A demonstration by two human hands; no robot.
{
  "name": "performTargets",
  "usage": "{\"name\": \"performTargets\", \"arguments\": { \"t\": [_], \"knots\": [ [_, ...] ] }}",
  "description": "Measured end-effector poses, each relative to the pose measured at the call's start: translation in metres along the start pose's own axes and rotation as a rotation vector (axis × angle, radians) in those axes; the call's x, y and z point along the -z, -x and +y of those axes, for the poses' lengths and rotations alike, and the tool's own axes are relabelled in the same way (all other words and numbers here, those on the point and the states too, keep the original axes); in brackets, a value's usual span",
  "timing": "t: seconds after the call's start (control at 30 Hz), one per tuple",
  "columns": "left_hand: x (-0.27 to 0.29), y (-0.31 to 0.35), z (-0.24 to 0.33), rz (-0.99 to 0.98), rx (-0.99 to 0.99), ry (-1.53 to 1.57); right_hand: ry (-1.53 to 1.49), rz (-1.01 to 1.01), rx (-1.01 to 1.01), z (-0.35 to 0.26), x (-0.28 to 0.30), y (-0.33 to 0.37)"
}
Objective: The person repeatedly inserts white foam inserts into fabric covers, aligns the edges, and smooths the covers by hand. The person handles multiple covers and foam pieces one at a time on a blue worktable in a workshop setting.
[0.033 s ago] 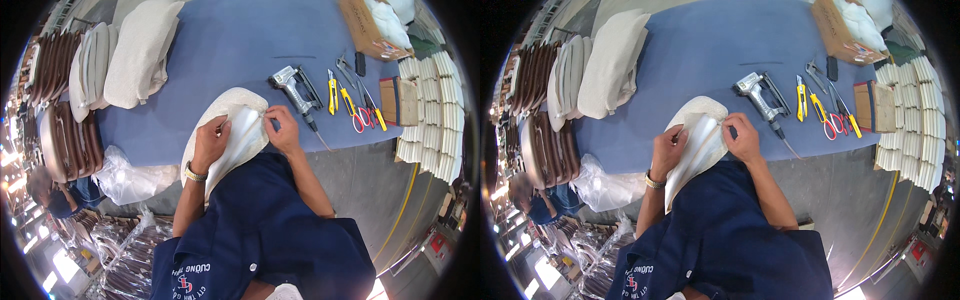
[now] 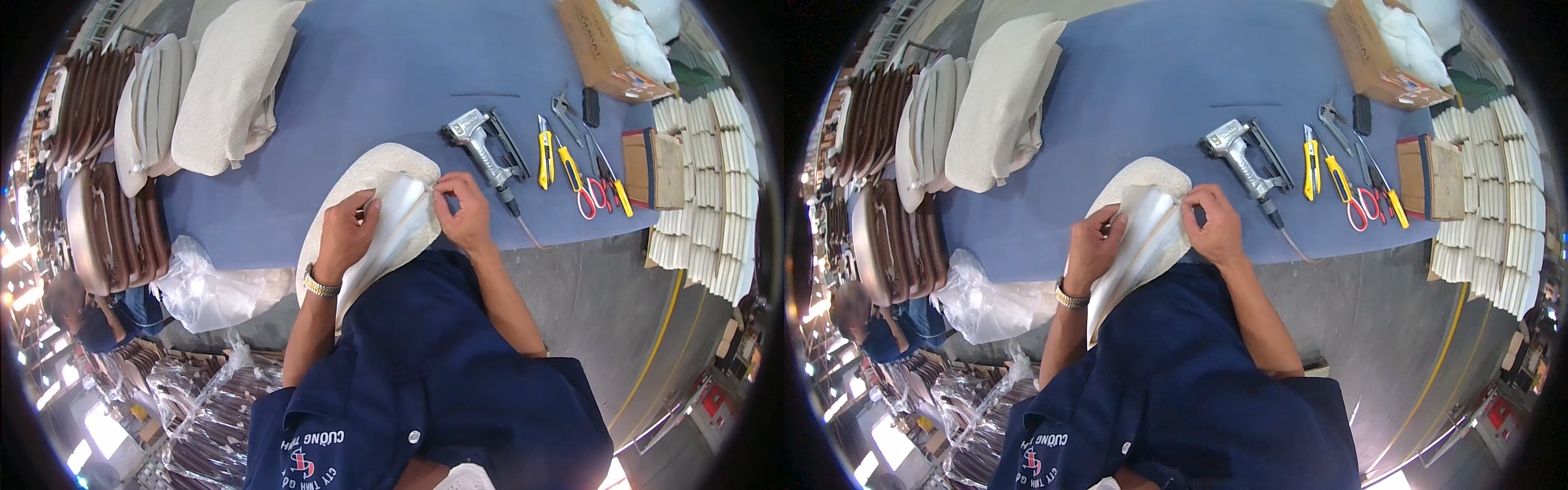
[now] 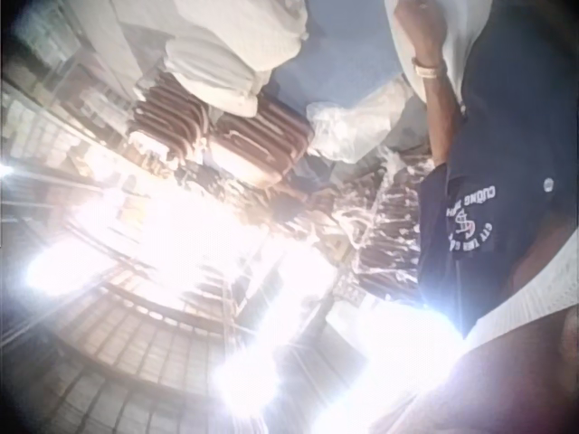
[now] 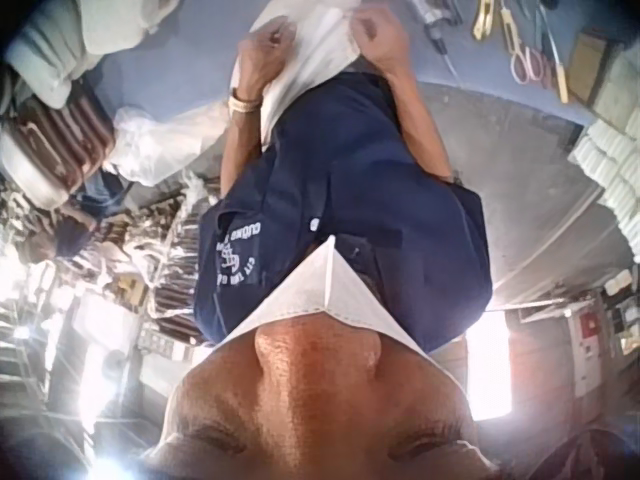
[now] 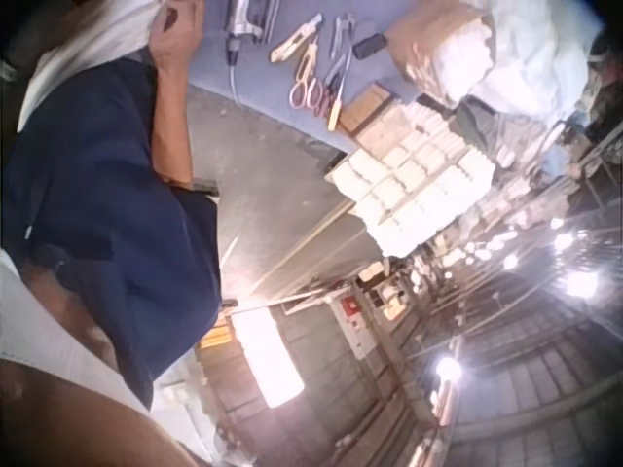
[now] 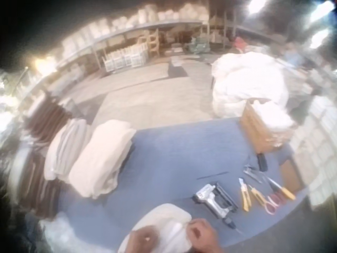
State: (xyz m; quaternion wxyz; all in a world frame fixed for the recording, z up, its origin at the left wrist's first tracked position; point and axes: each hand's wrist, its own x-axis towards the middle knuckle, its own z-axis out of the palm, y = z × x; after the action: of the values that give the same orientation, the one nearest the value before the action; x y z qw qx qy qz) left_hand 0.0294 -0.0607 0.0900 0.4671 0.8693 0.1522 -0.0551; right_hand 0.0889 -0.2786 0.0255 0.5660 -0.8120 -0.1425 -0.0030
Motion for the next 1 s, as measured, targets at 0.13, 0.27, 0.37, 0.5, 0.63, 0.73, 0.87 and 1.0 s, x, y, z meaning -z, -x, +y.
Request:
{"name": "performTargets", "arguments": {
  "t": [0.13, 0.27, 0.37, 0.5, 0.63, 0.73, 0.87, 1.0],
  "knots": [
    [-0.006, 0.001, -0.015, 0.035, -0.083, 0.008, 0.101, -0.022, 0.006, -0.01, -0.003, -0.016],
    [-0.002, 0.012, -0.019, 0.104, -0.11, -0.027, 0.152, -0.075, 0.072, -0.01, -0.003, -0.022],
    [0.009, 0.013, -0.015, 0.014, 0.054, -0.182, 0.133, -0.106, 0.042, -0.001, -0.002, -0.022],
    [0.003, 0.016, -0.012, 0.107, -0.066, -0.099, 0.082, -0.111, -0.011, 0.004, -0.001, -0.021],
    [-0.011, 0.013, -0.055, 0.266, -0.18, -0.156, 0.085, -0.071, 0.024, 0.01, -0.001, -0.019],
    [0.014, 0.02, -0.075, 0.15, 0.065, -0.166, -0.016, -0.088, -0.01, 0.017, 0.011, -0.022],
    [0.055, 0.053, -0.151, 0.237, 0.315, 0.213, 0.055, 0.235, -0.221, 0.068, 0.063, -0.041],
    [0.075, 0.132, -0.273, 0.275, 0.575, -0.005, 0.192, 0.335, -0.25, 0.095, 0.111, -0.062]
  ]
}}
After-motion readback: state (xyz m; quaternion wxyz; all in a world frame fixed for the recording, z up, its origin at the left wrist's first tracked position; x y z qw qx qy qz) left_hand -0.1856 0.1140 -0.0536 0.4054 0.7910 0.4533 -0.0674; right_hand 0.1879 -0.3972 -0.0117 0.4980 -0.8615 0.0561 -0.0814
